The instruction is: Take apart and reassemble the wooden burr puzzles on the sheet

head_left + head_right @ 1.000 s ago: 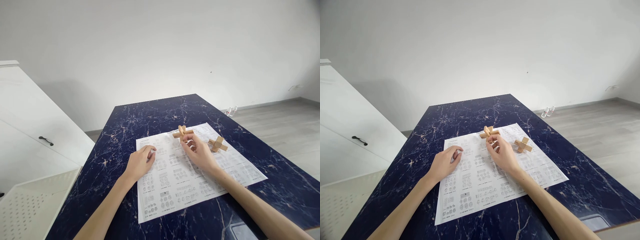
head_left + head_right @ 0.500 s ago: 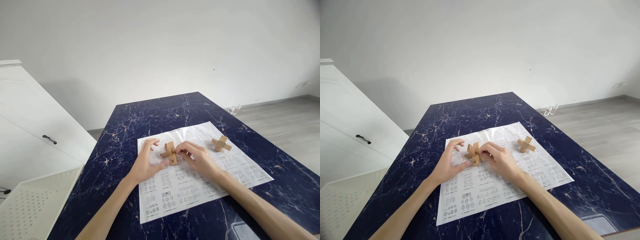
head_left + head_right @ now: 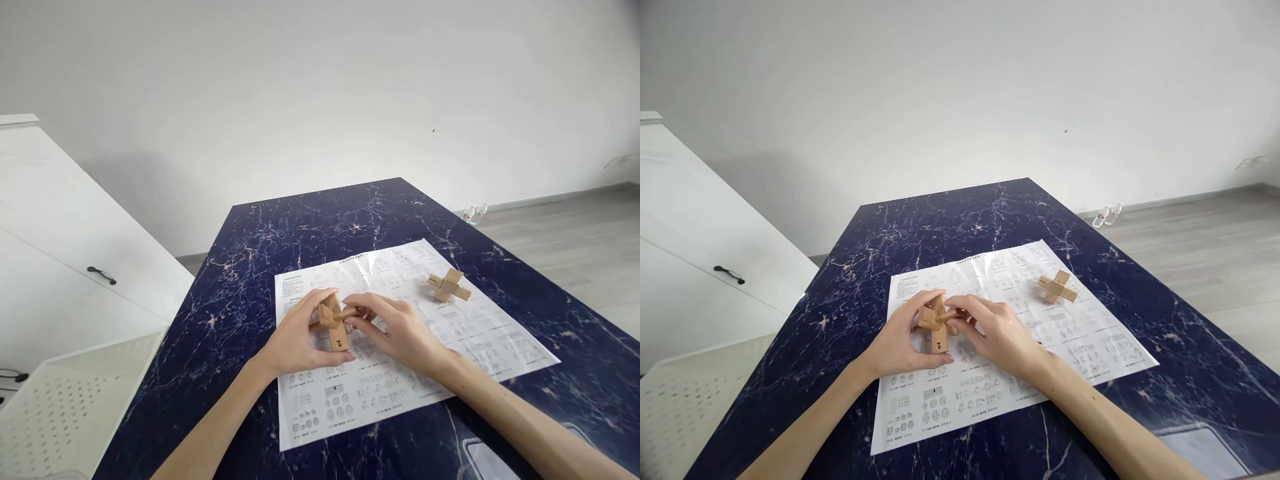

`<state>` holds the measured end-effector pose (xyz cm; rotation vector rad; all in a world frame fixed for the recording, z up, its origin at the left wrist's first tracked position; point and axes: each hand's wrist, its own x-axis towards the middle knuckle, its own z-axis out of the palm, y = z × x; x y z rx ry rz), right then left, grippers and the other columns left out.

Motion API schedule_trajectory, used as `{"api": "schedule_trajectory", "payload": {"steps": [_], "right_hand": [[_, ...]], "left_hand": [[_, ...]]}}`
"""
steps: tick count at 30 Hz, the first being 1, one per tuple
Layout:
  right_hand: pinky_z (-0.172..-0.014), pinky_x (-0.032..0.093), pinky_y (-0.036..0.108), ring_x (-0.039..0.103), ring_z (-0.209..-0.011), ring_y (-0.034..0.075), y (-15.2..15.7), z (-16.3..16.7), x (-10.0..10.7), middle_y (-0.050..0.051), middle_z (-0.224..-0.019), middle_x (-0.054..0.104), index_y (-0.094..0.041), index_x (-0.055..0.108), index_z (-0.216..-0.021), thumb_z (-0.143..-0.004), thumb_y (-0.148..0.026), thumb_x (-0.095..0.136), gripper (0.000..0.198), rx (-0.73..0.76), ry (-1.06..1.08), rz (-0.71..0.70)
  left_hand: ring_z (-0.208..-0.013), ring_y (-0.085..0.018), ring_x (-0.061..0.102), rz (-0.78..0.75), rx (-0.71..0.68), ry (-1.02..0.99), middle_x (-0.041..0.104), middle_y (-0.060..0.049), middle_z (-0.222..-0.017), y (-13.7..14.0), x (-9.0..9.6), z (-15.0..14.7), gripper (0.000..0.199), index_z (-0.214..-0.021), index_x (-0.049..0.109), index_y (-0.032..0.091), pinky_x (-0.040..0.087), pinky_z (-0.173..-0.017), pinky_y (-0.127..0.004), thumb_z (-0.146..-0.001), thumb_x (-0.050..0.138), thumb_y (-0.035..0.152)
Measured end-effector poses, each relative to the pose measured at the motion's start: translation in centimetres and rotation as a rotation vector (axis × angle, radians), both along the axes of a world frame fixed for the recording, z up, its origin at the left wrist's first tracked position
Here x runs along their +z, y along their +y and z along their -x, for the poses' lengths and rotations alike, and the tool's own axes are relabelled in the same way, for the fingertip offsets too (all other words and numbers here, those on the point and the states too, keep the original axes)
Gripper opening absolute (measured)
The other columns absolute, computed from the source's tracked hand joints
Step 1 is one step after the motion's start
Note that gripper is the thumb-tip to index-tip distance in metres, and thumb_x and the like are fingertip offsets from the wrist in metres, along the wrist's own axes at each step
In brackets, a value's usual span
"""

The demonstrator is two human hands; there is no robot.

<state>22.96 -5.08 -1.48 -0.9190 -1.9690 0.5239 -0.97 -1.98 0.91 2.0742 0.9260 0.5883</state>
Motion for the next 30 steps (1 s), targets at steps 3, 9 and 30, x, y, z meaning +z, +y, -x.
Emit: {"api": "schedule_trajectory", "payload": {"steps": [3,9,30], "right_hand": [[-0.064,0.056,0.031,0.071,-0.073,0.016,0.10,-0.06,-0.04,0.004,-0.105,0.079,-0.023,0.066,-0.122,-0.109,-0.022,0.057,0.015,-0.032,-0.094,-0.018],[-0.058,0.049,0.028,0.068,-0.062,0.015,0.29,0.04,-0.27,0.002,-0.088,0.077,-0.022,0.067,-0.110,-0.108,-0.028,0.062,0.008,-0.153,-0.133,-0.053],[-0.058,0.048,0.028,0.064,-0.063,0.014,0.41,-0.43,0.11,0.002,-0.085,0.075,-0.021,0.067,-0.106,-0.108,-0.027,0.062,0.008,-0.013,-0.056,0.017]], "left_hand": [[-0.130,-0.033,0.061,-0.017,0.021,0.006,0.056,-0.009,-0.146,-0.04,-0.02,-0.04,0.092,-0.152,0.044,0.035,0.061,-0.104,-0.050,-0.075,0.092,0.055],[-0.126,-0.033,0.062,-0.068,0.045,0.045,0.058,-0.009,-0.141,-0.11,0.07,-0.07,0.091,-0.149,0.046,0.032,0.059,-0.103,-0.051,-0.074,0.092,0.054],[-0.125,-0.033,0.063,-0.170,0.041,0.088,0.059,-0.008,-0.141,-0.41,-0.14,-0.05,0.091,-0.152,0.041,0.034,0.058,-0.106,-0.052,-0.078,0.089,0.053]]}}
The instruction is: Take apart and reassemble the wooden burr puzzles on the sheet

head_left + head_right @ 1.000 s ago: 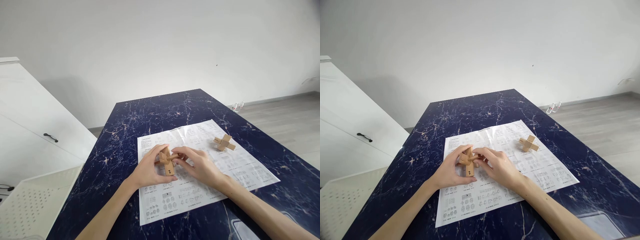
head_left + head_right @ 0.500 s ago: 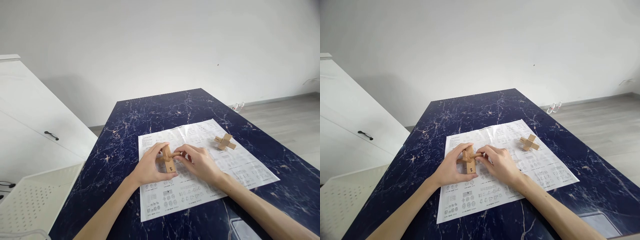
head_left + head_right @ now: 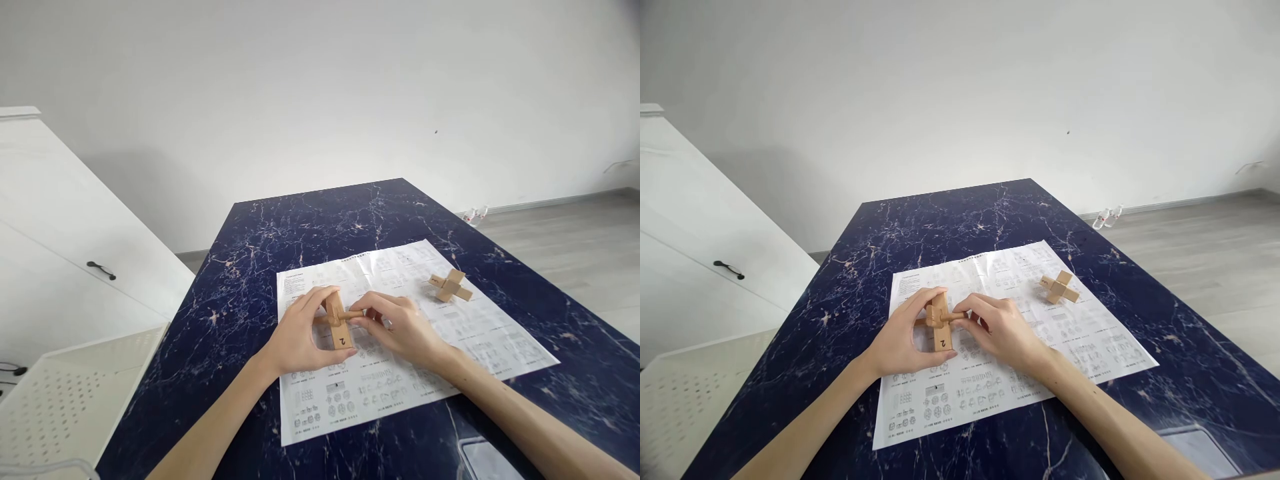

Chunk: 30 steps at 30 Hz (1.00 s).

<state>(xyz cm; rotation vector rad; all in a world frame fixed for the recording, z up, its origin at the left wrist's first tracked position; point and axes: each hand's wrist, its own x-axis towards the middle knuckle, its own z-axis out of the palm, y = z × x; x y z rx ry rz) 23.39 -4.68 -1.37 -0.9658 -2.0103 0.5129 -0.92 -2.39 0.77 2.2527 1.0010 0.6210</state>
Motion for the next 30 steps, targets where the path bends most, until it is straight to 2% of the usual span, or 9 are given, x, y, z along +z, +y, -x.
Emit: {"api": "schedule_trajectory", "payload": {"steps": [7,12,18,21,24,30], "right_hand": [[-0.058,0.048,0.028,0.061,-0.062,0.013,-0.11,-0.12,-0.11,0.003,-0.088,0.075,-0.022,0.069,-0.107,-0.109,-0.029,0.061,0.011,0.042,0.003,-0.025],[-0.059,0.049,0.029,0.064,-0.066,0.014,-0.16,-0.19,0.10,0.004,-0.091,0.076,-0.021,0.069,-0.107,-0.109,-0.029,0.061,0.011,0.051,0.015,-0.003],[-0.058,0.048,0.030,0.064,-0.064,0.015,-0.20,-0.05,0.19,0.004,-0.088,0.077,-0.022,0.070,-0.106,-0.109,-0.032,0.060,0.015,0.015,0.012,-0.013],[-0.056,0.045,0.029,0.062,-0.057,0.014,-0.27,0.29,-0.07,0.002,-0.080,0.075,-0.021,0.070,-0.105,-0.109,-0.033,0.061,0.016,-0.058,-0.022,-0.045],[-0.056,0.045,0.029,0.062,-0.056,0.014,-0.37,0.52,-0.22,0.001,-0.077,0.073,-0.021,0.069,-0.105,-0.108,-0.032,0.061,0.014,-0.119,-0.042,-0.065],[-0.055,0.047,0.028,0.058,-0.052,0.013,-0.43,0.42,0.01,-0.001,-0.072,0.071,-0.022,0.070,-0.104,-0.107,-0.036,0.062,0.017,-0.130,0.011,-0.012]], "left_hand": [[-0.122,-0.030,0.065,-0.001,-0.024,-0.024,0.059,-0.007,-0.141,0.00,-0.22,0.10,0.091,-0.153,0.040,0.035,0.061,-0.103,-0.049,-0.078,0.090,0.052],[-0.118,-0.029,0.066,0.002,-0.023,-0.059,0.059,-0.008,-0.139,-0.22,0.02,-0.07,0.090,-0.153,0.040,0.036,0.065,-0.092,-0.045,-0.078,0.089,0.051],[-0.121,-0.031,0.065,-0.022,-0.002,-0.053,0.059,-0.009,-0.141,-0.14,0.35,-0.12,0.091,-0.154,0.041,0.036,0.064,-0.097,-0.048,-0.078,0.089,0.050],[-0.119,-0.031,0.065,-0.017,-0.028,-0.063,0.061,-0.008,-0.136,0.03,0.44,-0.02,0.089,-0.151,0.044,0.034,0.064,-0.095,-0.046,-0.076,0.090,0.050],[-0.118,-0.031,0.065,-0.029,-0.018,-0.065,0.062,-0.008,-0.134,0.06,0.44,0.01,0.089,-0.149,0.046,0.033,0.060,-0.099,-0.047,-0.075,0.091,0.050],[-0.121,-0.032,0.064,0.006,0.022,-0.078,0.062,-0.008,-0.137,-0.16,0.36,-0.24,0.088,-0.147,0.046,0.033,0.057,-0.102,-0.050,-0.074,0.092,0.051]]}}
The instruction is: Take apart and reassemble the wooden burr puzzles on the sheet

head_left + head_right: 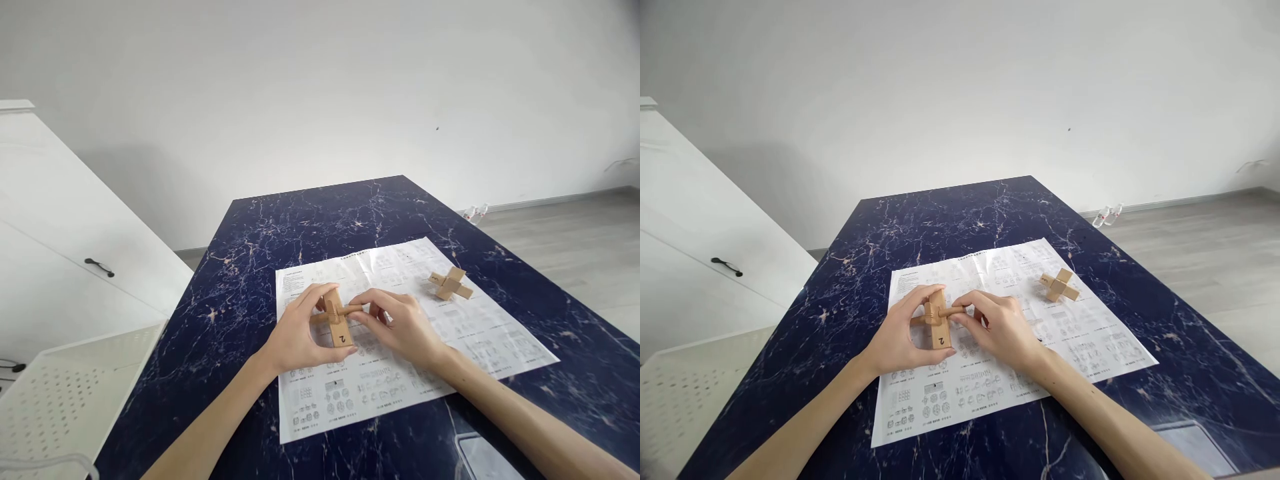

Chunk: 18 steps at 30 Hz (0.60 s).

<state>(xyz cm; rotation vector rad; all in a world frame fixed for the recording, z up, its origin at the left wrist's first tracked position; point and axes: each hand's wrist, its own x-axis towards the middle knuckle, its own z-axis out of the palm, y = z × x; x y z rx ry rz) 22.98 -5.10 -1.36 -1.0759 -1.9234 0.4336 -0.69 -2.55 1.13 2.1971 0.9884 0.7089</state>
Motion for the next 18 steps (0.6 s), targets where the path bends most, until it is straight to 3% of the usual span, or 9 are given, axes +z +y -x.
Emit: {"api": "schedule_trajectory", "payload": {"steps": [10,18], "right_hand": [[-0.054,0.049,0.029,0.058,-0.050,0.014,0.07,-0.02,0.43,-0.003,-0.064,0.067,-0.023,0.068,-0.101,-0.104,-0.045,0.067,0.022,0.018,0.123,0.153],[-0.058,0.051,0.029,0.060,-0.051,0.014,0.07,-0.24,0.20,-0.004,-0.062,0.069,-0.023,0.069,-0.102,-0.104,-0.041,0.064,0.019,0.000,0.117,0.184]], "left_hand": [[-0.117,-0.034,0.067,0.108,0.069,-0.133,0.068,-0.009,-0.128,-0.43,0.55,-0.31,0.085,-0.139,0.055,0.029,0.054,-0.106,-0.056,-0.066,0.096,0.048],[-0.121,-0.032,0.070,0.281,-0.025,-0.196,0.065,-0.008,-0.137,-0.65,0.86,-0.58,0.065,-0.135,0.059,0.032,0.056,-0.107,-0.053,-0.079,0.089,0.042]]}}
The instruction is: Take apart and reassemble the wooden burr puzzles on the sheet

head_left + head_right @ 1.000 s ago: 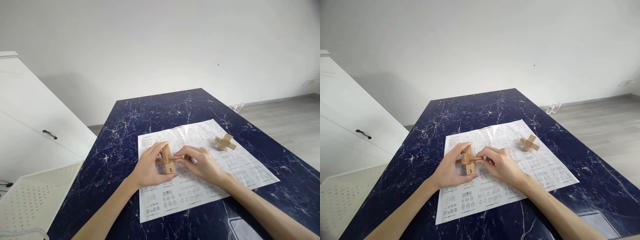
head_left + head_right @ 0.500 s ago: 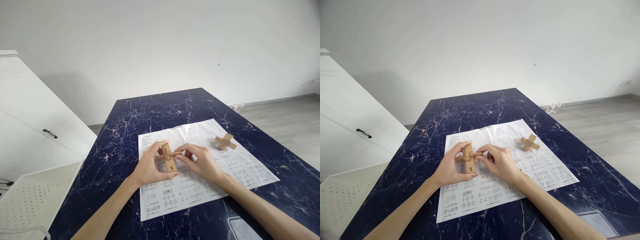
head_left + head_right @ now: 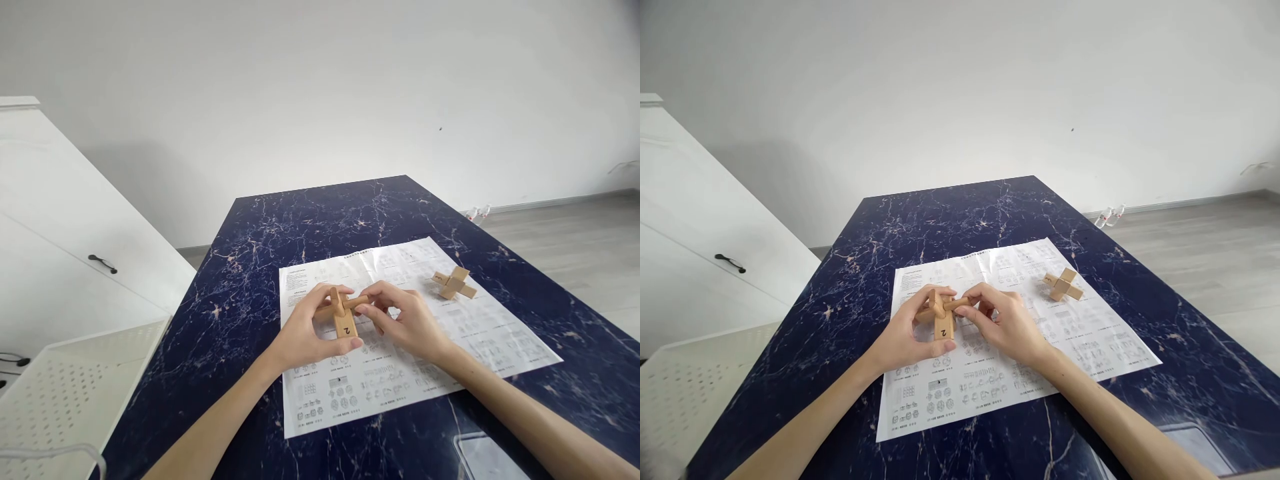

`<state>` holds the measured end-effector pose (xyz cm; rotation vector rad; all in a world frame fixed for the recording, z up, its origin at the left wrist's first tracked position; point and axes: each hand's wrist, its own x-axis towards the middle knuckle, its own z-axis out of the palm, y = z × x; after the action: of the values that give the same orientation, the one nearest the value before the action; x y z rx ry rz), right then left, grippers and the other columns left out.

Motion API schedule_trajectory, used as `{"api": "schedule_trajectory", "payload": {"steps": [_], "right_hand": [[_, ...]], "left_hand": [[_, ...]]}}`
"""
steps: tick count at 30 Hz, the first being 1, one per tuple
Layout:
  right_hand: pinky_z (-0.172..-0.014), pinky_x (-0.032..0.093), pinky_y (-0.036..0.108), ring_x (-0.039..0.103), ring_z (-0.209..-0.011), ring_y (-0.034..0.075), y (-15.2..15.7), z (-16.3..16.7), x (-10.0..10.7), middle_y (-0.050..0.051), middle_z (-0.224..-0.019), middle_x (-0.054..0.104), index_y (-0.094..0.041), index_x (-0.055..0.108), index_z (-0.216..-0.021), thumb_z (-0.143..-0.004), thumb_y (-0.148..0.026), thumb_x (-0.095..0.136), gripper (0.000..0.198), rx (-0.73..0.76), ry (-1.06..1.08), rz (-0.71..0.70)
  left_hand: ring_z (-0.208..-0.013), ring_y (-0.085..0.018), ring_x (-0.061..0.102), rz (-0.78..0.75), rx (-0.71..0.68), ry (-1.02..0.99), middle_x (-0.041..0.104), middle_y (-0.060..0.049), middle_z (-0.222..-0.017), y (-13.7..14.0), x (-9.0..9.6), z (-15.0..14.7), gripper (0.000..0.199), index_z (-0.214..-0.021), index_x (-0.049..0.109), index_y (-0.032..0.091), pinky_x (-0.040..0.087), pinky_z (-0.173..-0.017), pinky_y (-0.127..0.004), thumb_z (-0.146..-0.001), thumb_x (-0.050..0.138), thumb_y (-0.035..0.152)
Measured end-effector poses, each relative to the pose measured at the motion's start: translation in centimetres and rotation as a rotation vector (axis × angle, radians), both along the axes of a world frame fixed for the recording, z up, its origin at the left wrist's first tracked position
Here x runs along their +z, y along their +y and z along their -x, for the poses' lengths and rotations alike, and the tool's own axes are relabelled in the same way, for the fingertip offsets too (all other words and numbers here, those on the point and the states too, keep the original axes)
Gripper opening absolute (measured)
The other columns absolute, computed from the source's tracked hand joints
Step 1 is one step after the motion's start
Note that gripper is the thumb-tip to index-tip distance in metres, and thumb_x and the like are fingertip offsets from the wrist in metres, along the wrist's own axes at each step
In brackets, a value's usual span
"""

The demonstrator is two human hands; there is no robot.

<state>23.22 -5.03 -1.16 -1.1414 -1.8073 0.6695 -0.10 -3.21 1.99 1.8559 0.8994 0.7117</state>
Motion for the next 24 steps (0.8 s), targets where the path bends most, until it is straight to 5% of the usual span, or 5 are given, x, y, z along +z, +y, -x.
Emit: {"api": "schedule_trajectory", "payload": {"steps": [11,16,24], "right_hand": [[-0.053,0.049,0.029,0.060,-0.048,0.013,0.0,0.3,1.2,-0.002,-0.065,0.072,-0.024,0.068,-0.095,-0.104,-0.045,0.065,0.023,0.000,0.040,-0.021],[-0.053,0.049,0.030,0.059,-0.049,0.014,-0.1,0.1,0.8,-0.001,-0.068,0.073,-0.023,0.069,-0.097,-0.104,-0.045,0.065,0.023,0.026,0.042,0.001],[-0.054,0.049,0.029,0.061,-0.053,0.014,-0.1,0.2,0.2,0.000,-0.079,0.078,-0.024,0.071,-0.100,-0.103,-0.041,0.067,0.018,-0.038,0.013,-0.057]], "left_hand": [[-0.112,-0.031,0.074,0.041,0.006,-0.016,0.071,-0.007,-0.126,0.2,0.7,0.1,0.047,-0.119,0.062,0.027,0.061,-0.097,-0.050,-0.082,0.086,0.042],[-0.122,-0.035,0.072,0.052,0.009,-0.024,0.069,-0.009,-0.139,0.2,0.2,0.2,0.051,-0.127,0.062,0.030,0.062,-0.099,-0.051,-0.084,0.085,0.044],[-0.126,-0.032,0.071,0.142,-0.060,-0.152,0.065,-0.011,-0.145,0.2,-0.2,0.1,0.045,-0.139,0.060,0.030,0.059,-0.106,-0.051,-0.107,0.051,0.061]]}}
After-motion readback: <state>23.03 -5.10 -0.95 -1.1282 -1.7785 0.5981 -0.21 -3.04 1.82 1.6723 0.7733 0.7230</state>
